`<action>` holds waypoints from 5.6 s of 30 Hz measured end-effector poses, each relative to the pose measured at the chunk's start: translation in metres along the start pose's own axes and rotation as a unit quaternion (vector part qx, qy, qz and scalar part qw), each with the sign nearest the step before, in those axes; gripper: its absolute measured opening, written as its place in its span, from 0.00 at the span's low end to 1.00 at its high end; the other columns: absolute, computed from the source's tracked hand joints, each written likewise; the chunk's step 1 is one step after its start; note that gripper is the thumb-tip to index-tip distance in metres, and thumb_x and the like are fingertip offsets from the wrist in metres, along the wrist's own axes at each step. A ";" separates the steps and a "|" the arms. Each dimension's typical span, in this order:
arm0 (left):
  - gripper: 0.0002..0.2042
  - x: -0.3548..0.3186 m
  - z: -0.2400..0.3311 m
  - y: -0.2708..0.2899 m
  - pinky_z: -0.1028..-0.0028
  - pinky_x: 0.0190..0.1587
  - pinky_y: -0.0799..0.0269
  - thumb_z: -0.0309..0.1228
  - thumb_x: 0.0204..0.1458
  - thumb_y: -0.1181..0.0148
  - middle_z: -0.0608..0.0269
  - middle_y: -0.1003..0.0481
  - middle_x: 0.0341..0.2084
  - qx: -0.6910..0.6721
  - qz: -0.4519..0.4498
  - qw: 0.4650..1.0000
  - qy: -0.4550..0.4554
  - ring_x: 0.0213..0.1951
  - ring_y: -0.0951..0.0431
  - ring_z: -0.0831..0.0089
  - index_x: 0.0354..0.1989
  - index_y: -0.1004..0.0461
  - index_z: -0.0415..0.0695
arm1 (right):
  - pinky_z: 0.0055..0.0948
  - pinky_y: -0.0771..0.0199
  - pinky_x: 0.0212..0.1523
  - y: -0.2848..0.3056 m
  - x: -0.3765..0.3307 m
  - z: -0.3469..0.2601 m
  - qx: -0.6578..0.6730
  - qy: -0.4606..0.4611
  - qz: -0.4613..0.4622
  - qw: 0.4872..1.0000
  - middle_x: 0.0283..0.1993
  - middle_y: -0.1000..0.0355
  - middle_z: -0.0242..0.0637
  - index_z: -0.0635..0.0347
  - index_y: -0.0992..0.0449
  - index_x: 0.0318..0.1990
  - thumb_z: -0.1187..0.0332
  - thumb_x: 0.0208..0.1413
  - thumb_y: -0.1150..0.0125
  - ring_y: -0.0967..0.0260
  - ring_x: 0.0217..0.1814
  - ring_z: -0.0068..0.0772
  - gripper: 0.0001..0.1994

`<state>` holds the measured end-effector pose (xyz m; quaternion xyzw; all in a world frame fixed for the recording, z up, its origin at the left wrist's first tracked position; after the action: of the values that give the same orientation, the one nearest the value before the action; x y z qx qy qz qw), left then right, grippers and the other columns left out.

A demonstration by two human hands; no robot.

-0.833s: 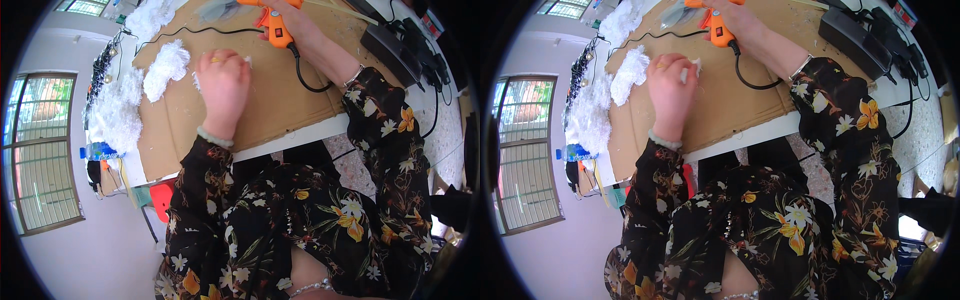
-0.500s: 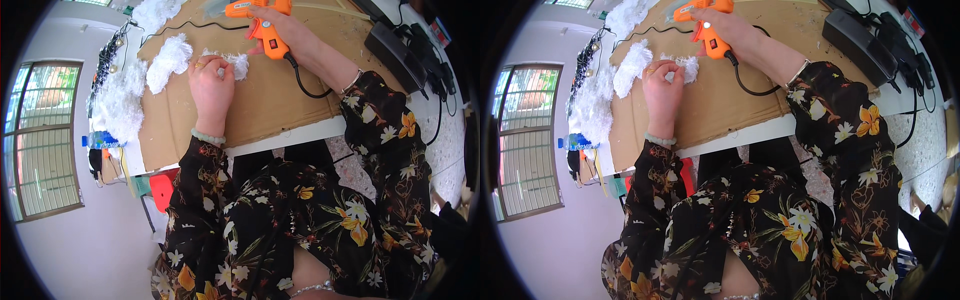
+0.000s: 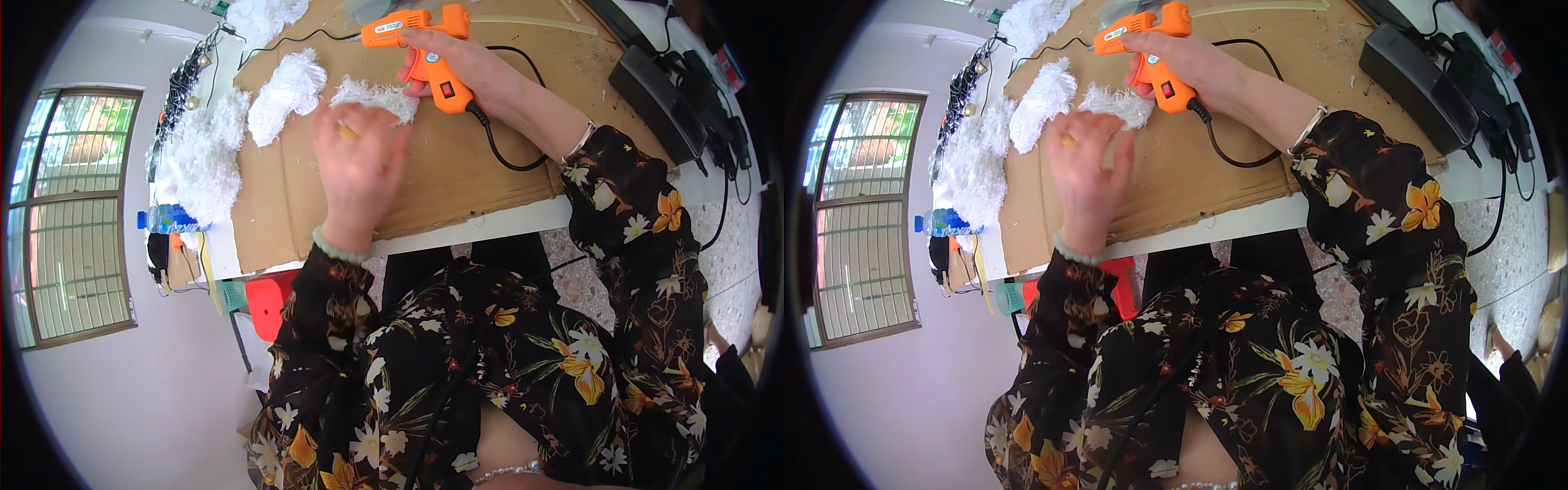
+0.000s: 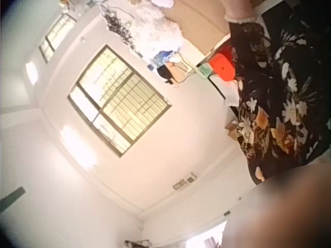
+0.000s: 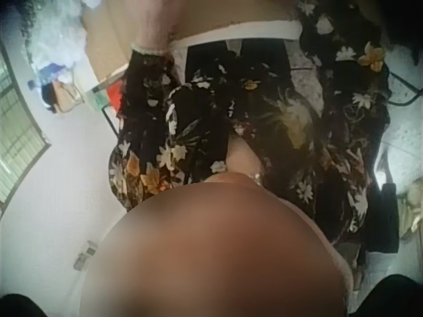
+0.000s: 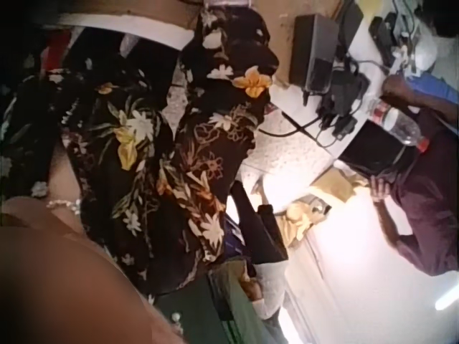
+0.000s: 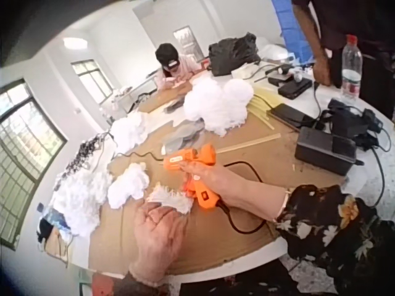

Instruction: Gluing white cotton fluff onto a white lace base using a hot glue gun.

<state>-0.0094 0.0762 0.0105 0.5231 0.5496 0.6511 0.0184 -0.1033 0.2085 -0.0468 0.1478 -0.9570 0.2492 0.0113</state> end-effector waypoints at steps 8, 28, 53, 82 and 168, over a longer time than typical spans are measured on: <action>0.26 -0.018 0.024 -0.007 0.41 0.63 0.55 0.46 0.44 0.35 0.65 0.27 0.50 -0.033 -0.199 0.978 -0.058 0.62 0.39 0.56 0.51 0.28 0.45 | 0.29 0.20 0.42 -0.006 0.001 -0.002 0.010 -0.007 -0.003 1.000 0.34 0.28 0.35 0.61 0.28 0.41 0.53 0.58 0.42 0.27 0.33 0.24 0.18; 0.32 -0.021 0.001 -0.011 0.37 0.61 0.57 0.54 0.46 0.40 0.59 0.26 0.51 0.020 -0.175 0.984 -0.023 0.64 0.41 0.53 0.54 0.29 0.44 | 0.36 0.20 0.45 -0.014 -0.007 -0.005 0.021 -0.002 -0.045 0.999 0.33 0.28 0.36 0.62 0.28 0.42 0.56 0.59 0.43 0.28 0.27 0.25 0.16; 0.33 -0.035 -0.013 0.007 0.38 0.63 0.58 0.59 0.46 0.45 0.66 0.30 0.56 -0.023 -0.245 0.968 -0.045 0.66 0.44 0.54 0.58 0.31 0.53 | 0.31 0.24 0.50 -0.017 -0.014 -0.005 -0.077 -0.027 -0.026 0.996 0.31 0.26 0.38 0.62 0.27 0.36 0.54 0.60 0.44 0.26 0.29 0.26 0.17; 0.29 -0.024 -0.037 0.003 0.40 0.61 0.54 0.59 0.45 0.42 0.64 0.38 0.63 -0.015 -0.188 0.982 -0.035 0.67 0.48 0.50 0.50 0.25 0.54 | 0.20 0.28 0.30 -0.017 -0.022 -0.017 -0.120 -0.018 -0.027 0.992 0.32 0.23 0.38 0.59 0.24 0.34 0.48 0.56 0.42 0.27 0.28 0.21 0.20; 0.03 0.013 -0.074 -0.032 0.64 0.39 0.28 0.24 0.39 0.39 0.57 0.24 0.30 -0.302 -0.140 0.932 0.143 0.35 0.25 0.54 0.23 0.25 0.39 | 0.38 0.24 0.53 -0.035 -0.019 -0.011 -0.048 -0.067 0.008 0.997 0.31 0.27 0.39 0.64 0.28 0.37 0.54 0.60 0.46 0.28 0.27 0.25 0.18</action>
<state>-0.0851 0.0448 0.0062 0.3119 0.3918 0.8449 0.1882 -0.0761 0.1899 -0.0228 0.1561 -0.9677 0.1922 -0.0474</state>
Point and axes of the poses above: each hand's wrist, its own x-axis towards the middle knuckle, its own y-axis out of the back of the hand, z = x × y, the point moved 7 cm from there along x, towards the middle knuckle
